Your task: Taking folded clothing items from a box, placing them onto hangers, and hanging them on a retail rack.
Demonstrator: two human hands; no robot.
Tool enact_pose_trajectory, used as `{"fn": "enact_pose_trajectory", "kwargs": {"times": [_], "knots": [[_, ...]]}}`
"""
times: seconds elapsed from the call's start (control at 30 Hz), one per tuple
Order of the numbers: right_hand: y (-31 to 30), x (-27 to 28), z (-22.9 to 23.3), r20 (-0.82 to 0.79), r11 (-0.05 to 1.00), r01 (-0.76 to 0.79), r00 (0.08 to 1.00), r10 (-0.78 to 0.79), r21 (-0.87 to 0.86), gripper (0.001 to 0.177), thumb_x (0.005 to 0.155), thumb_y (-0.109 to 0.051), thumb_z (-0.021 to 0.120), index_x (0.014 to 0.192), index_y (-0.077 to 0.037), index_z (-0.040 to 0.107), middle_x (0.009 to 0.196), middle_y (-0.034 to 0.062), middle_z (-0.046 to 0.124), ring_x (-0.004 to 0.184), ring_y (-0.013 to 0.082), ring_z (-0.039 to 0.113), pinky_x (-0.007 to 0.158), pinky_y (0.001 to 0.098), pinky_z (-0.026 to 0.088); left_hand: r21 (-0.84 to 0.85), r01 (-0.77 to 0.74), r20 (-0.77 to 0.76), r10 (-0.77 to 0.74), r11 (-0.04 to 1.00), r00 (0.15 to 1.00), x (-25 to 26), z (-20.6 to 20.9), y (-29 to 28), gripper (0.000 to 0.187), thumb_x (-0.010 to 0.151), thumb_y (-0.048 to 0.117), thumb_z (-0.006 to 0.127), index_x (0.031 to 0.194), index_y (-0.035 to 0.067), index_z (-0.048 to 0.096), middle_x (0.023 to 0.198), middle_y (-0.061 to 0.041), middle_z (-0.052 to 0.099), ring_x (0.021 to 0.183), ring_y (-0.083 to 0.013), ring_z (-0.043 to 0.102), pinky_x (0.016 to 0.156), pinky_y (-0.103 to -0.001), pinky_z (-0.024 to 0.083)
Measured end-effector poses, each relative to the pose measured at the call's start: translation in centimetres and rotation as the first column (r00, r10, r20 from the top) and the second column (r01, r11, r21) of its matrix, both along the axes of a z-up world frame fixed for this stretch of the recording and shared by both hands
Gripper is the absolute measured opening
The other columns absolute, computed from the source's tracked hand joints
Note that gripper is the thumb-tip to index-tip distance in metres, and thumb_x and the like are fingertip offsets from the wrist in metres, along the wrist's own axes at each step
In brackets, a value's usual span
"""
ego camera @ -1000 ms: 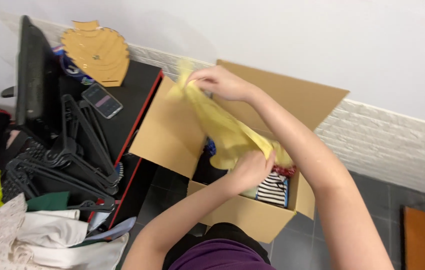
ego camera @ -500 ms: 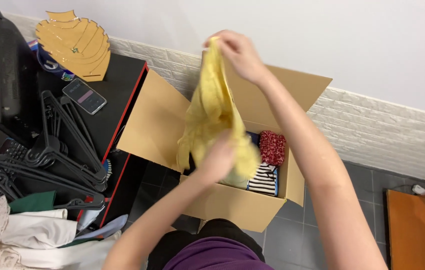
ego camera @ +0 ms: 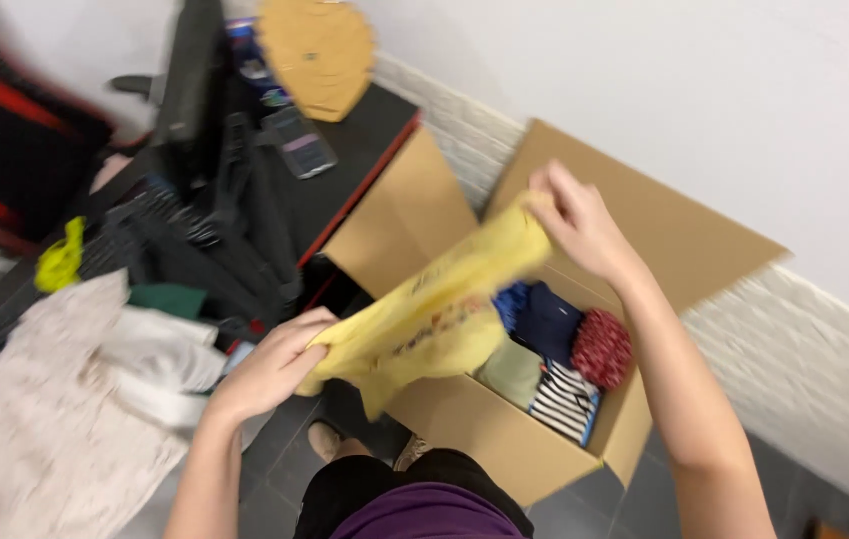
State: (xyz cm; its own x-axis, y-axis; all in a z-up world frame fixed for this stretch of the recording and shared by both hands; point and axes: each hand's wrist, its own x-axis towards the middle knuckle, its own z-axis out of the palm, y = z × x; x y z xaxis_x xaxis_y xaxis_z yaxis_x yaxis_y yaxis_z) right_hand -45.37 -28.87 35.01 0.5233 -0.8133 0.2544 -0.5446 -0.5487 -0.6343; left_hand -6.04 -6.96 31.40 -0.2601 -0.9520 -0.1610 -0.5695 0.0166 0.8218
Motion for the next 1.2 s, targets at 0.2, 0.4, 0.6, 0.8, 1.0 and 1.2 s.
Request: {"fn": "enact_pose_trajectory", "kwargs": {"times": [0.2,0.4,0.6,0.8,1.0,1.2], "knots": [[2.2,7.3,-0.6,0.012,0.89,-0.29,0.952,0.306,0.351,0.014,0.098,-0.021,0.066,0.105,-0.01,0.069,0.067,0.0113,0.064,0.068,0.0194,0.06,0.067,0.0402,0.053,0.192,-0.325,-0.538,0.377,0.926,0.754,9.2,-11.6,9.3,0.035,0.095,0.003,0.052,0.123,-0.003,0.073,0.111,-0.014,0.074,0.095,-0.0201,0.064,0.082,-0.043,0.057],[2.0,14.2,-4.4,-0.301,0.75,-0.39,0.741,0.6,0.534,0.02,0.102,-0.03,0.062,0.086,-0.017,0.062,0.069,-0.0029,0.057,0.065,0.0122,0.05,0.068,0.0315,0.042,0.194,-0.505,-0.249,0.54,0.841,0.804,8.0,-11.5,15.7,0.042,0.101,0.024,0.052,0.138,0.013,0.069,0.136,-0.003,0.073,0.125,-0.0149,0.066,0.109,-0.034,0.049],[3.2,22.2,-5.8,-0.295,0.703,-0.273,0.765,0.573,0.657,0.021,0.098,-0.039,0.069,0.099,-0.018,0.066,0.098,-0.0041,0.065,0.092,0.0117,0.058,0.084,0.0278,0.044,0.306,-0.667,-0.324,0.733,0.679,0.598,5.9,-11.4,18.7,0.042,0.098,0.019,0.053,0.132,0.011,0.074,0.121,-0.004,0.082,0.105,-0.0145,0.076,0.092,-0.03,0.061],[3.8,31.6,-14.8,-0.135,0.845,-0.215,0.939,0.317,0.489,0.038,0.098,-0.04,0.064,0.123,-0.011,0.068,0.129,0.0047,0.067,0.122,0.0205,0.063,0.109,0.0364,0.048,0.226,-0.822,-0.339,0.833,0.522,0.436,6.8,-12.5,19.4,0.039,0.095,0.014,0.056,0.127,0.008,0.078,0.119,-0.003,0.084,0.104,-0.0147,0.076,0.091,-0.029,0.056],[3.8,39.5,-27.2,-0.096,0.954,-0.298,0.949,0.3,0.036,0.049,0.102,-0.027,0.064,0.141,0.001,0.055,0.132,0.0203,0.058,0.124,0.0382,0.055,0.105,0.0475,0.048,0.284,-0.844,-0.176,0.89,0.454,0.42,8.9,-13.6,18.7,0.044,0.097,0.017,0.053,0.136,0.018,0.072,0.132,0.001,0.079,0.115,-0.0142,0.074,0.099,-0.03,0.056],[3.7,43.0,-29.6,-0.31,0.957,-0.22,0.938,0.155,-0.188,0.035,0.104,-0.03,0.06,0.13,-0.006,0.065,0.106,0.0109,0.07,0.098,0.0313,0.064,0.087,0.0438,0.048,0.344,-0.815,-0.003,0.868,0.466,0.496,11.1,-13.3,18.0,0.045,0.1,0.023,0.053,0.143,0.027,0.065,0.128,0.006,0.077,0.099,-0.0092,0.072,0.084,-0.026,0.059]]}}
